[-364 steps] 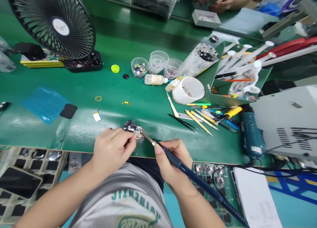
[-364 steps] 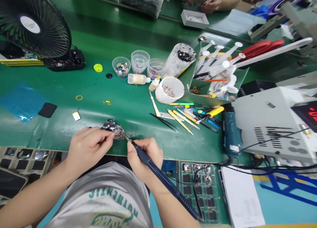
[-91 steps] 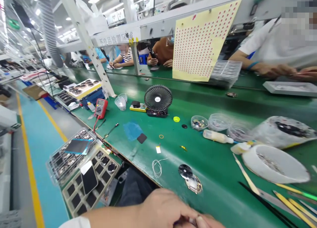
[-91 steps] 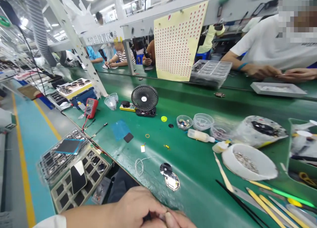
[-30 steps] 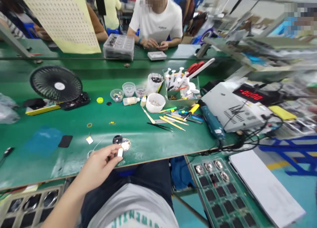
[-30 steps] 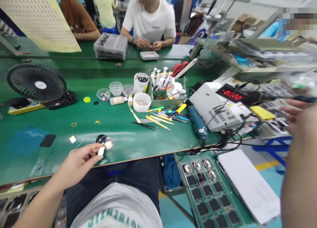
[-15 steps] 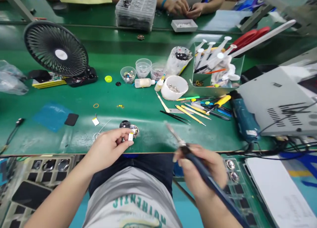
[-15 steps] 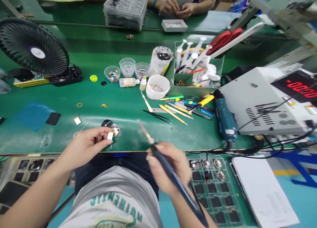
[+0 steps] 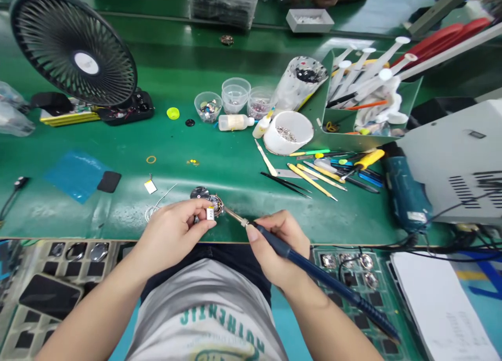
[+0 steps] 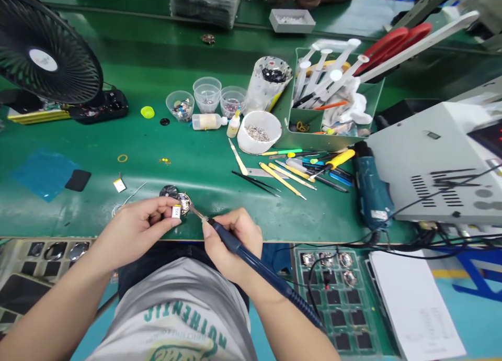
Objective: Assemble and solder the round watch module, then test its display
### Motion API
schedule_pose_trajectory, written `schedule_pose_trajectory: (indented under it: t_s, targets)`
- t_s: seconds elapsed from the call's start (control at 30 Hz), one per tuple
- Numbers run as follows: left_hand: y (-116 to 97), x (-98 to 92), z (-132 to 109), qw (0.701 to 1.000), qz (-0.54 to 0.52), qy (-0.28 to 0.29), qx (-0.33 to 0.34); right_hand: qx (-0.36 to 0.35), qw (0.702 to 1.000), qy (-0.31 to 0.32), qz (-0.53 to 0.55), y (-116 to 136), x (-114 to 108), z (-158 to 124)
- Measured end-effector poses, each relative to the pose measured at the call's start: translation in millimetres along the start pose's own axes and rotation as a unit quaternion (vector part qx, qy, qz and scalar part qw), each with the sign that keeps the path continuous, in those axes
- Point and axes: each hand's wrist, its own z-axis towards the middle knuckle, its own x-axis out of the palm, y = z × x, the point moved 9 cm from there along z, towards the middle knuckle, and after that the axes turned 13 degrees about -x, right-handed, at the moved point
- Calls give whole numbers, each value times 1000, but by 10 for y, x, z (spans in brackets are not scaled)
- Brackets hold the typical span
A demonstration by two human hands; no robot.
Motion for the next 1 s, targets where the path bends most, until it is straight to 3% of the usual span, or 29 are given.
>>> schedule_pose_trajectory:
  t_s: [0.77, 1.0]
  targets:
    - [-42, -26, 1, 999, 24, -25, 14, -9, 1000, 22, -17, 6, 99, -5]
    - [-75, -44, 2, 999, 32, -25, 18, -55, 998, 37, -22, 4, 124, 19]
